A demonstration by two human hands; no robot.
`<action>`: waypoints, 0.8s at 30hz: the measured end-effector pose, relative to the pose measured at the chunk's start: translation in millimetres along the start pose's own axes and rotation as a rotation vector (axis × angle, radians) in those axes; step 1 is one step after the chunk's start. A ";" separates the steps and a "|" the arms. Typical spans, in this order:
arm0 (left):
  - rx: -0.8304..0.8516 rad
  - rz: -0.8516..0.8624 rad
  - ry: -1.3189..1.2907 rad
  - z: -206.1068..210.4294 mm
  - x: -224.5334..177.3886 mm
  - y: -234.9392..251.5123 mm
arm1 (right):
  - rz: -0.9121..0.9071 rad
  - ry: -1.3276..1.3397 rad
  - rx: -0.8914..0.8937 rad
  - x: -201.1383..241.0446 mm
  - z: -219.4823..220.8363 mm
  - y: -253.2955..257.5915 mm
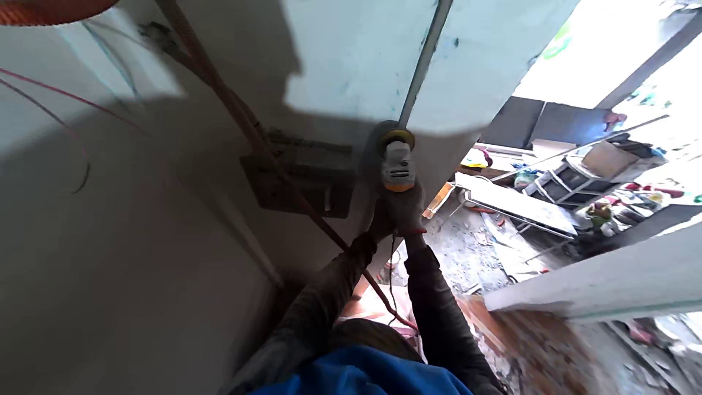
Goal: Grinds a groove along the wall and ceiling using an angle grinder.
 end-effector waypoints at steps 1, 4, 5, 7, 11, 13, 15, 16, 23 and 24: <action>0.059 -0.083 0.027 -3.5 -9.3 -4.1 | -0.024 -0.041 -0.002 7.3 2.4 -1.6; 0.062 -0.109 0.162 -10.2 -23.1 -9.8 | -0.073 -0.063 0.003 15.4 8.5 -3.7; 0.141 -0.228 0.342 -9.5 -34.5 -10.2 | -0.084 -0.060 0.016 17.8 10.7 -4.4; 0.034 -0.153 0.418 -6.4 -15.1 -8.6 | -0.125 -0.038 0.055 22.3 16.9 -5.6; -0.192 -0.135 0.008 -13.3 29.5 -8.8 | -0.139 -0.040 0.095 26.8 36.3 -9.5; -0.240 -0.175 -0.020 -24.3 12.1 -11.0 | -0.077 -0.059 0.112 26.4 43.6 -8.1; -0.318 -0.079 -0.065 -28.6 21.7 -11.7 | -0.021 -0.037 0.100 26.3 48.1 -4.0; -0.362 -0.035 -0.106 -29.7 30.4 -10.5 | -0.008 -0.021 0.088 25.4 50.9 -1.8; -0.356 0.046 -0.072 -40.3 35.3 5.9 | -0.027 0.085 0.038 27.3 58.0 8.8; -0.367 0.073 -0.034 -43.4 26.6 8.7 | -0.040 0.095 0.030 28.0 58.0 9.9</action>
Point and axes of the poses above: each hand's wrist, its own y-axis towards the middle knuckle, its own z-axis out of the palm, x = y × z, the point moved 6 cm from there along y, towards the middle knuckle, and after that the axes turned 8 degrees about z, right-handed, at the moved point
